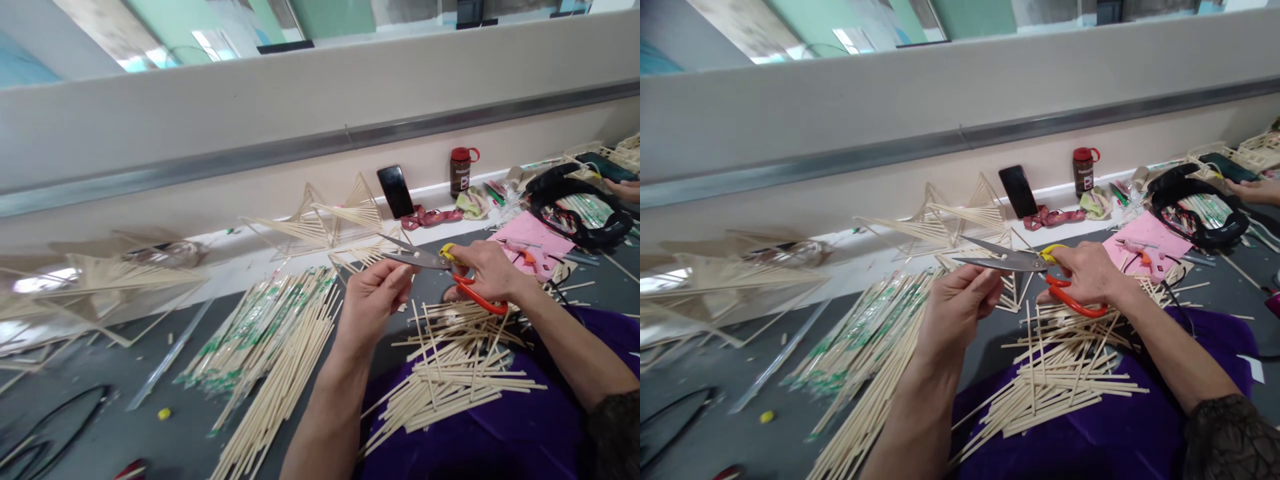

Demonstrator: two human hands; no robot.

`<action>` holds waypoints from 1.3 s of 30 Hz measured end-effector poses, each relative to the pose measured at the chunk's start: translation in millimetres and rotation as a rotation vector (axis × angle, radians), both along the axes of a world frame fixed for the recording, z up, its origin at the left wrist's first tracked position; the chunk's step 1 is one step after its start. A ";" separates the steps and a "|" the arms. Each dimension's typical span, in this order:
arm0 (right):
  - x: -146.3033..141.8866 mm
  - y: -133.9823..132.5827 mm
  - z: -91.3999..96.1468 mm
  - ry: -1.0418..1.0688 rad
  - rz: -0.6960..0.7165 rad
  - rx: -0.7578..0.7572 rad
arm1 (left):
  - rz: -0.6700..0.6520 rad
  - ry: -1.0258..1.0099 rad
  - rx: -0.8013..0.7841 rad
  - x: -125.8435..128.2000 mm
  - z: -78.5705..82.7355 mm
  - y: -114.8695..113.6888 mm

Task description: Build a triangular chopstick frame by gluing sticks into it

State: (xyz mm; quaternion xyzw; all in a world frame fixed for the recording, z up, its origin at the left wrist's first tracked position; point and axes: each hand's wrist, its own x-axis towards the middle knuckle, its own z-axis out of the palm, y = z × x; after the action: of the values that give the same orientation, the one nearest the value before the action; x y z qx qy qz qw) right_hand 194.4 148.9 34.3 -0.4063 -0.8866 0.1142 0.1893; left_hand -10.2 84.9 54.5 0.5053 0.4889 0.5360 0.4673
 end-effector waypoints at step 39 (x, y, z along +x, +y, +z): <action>-3.2 -1.0 0.2 0.001 -0.035 -0.041 | 0.214 0.321 0.217 -1.0 -0.8 -4.0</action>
State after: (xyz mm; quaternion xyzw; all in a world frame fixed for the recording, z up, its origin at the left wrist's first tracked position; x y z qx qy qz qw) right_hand 191.3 147.9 34.5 -0.4255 -0.8767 0.1294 0.1834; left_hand -11.2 81.0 53.8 0.5766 0.5474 0.5448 0.2666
